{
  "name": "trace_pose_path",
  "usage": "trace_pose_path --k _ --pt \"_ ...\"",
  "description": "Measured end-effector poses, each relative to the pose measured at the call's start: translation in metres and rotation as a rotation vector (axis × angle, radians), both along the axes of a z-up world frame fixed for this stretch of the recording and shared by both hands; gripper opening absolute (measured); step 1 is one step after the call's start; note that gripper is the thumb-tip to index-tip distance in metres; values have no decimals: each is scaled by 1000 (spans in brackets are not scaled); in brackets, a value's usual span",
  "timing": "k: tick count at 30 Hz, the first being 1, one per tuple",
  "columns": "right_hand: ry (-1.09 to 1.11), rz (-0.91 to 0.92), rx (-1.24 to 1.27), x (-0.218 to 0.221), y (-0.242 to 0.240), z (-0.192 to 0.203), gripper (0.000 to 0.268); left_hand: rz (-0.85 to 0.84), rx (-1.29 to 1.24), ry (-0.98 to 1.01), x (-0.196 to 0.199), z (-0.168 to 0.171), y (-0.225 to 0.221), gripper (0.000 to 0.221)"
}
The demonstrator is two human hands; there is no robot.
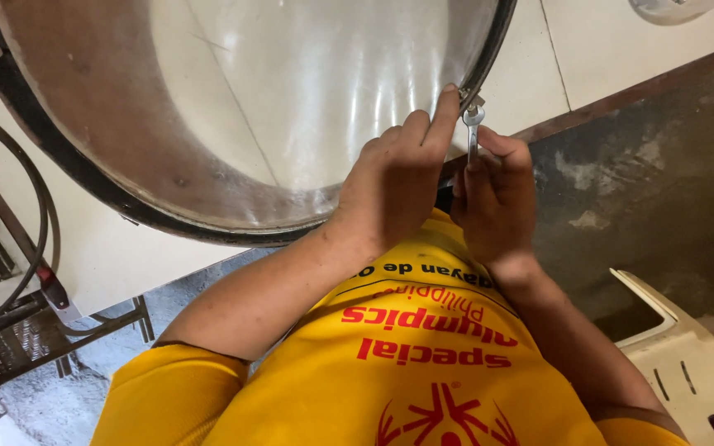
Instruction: Tightening the tension rods on a drum head using a small wrench to tune or secure the head.
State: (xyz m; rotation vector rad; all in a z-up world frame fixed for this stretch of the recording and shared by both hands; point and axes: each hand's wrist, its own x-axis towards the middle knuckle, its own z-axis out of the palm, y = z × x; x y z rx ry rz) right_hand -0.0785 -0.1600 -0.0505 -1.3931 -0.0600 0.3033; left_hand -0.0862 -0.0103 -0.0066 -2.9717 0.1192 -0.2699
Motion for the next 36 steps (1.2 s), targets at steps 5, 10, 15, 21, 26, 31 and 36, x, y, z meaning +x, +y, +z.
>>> trace_pose_path --k 5,10,15,21,26,31,36 --pt "205 -110 160 2 7 13 26 -19 -24 17 -1 0 1 87" --pt "84 -125 194 -5 19 -11 24 4 -72 7 1 3 -1 91" --pt "27 -35 191 -2 20 4 14 -32 -370 169 9 28 7 55" --pt "136 87 29 22 3 44 16 -25 -729 293 5 22 7 46" --pt "-359 496 -746 75 -42 44 22 -46 -546 247 3 17 7 56" --pt "129 546 -160 106 -56 27 27 -66 -524 322 6 20 10 64" --pt "30 804 -340 163 -61 30 30 -59 -571 433 15 40 12 76"
